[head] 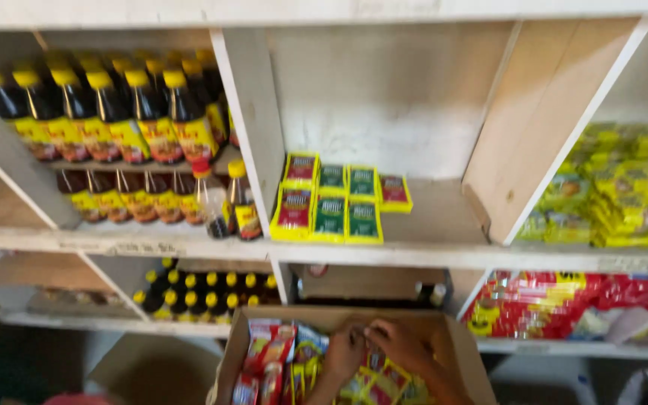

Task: Stock spice and condiment packets from a box onto retail display shelves.

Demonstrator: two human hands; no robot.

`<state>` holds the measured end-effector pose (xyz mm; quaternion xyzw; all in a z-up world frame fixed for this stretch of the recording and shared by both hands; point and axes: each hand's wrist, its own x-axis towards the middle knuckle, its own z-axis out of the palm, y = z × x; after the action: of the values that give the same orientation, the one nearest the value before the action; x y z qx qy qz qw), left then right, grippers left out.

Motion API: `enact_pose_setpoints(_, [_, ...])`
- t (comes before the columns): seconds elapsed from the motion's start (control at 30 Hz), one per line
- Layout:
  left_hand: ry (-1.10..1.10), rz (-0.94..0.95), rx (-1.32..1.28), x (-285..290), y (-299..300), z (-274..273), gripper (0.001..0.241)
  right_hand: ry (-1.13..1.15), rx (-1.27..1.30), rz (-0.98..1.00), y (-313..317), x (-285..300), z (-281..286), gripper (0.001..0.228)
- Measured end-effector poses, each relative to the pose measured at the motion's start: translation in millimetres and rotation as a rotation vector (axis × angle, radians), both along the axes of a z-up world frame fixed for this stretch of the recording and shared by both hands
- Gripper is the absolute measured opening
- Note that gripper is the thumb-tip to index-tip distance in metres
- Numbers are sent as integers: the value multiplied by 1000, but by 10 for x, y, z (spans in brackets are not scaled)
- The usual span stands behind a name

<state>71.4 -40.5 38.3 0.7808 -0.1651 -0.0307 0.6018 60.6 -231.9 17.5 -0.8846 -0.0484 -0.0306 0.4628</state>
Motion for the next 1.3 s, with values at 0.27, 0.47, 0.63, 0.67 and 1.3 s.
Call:
enact_pose_setpoints(0.27, [12, 117, 283, -197, 385, -1150, 20, 87, -81, -51, 236, -279, -869, 34])
enact_pose_setpoints(0.47, [94, -59, 435, -352, 436, -1204, 26, 213, -149, 80, 71, -371, -1446, 20])
enact_pose_setpoints(0.63, [-26, -282, 586, -448, 259, -1594, 26, 436, -466, -28, -362, -494, -1878, 20])
enact_pose_setpoints(0.67, [-8, -287, 588, -463, 245, -1424, 29, 407, -516, -142, -471, -463, -1981, 22])
enact_pose_setpoints(1.3, [19, -355, 732, -421, -206, -2283, 45, 593, 16, -178, -358, -419, -1670, 48])
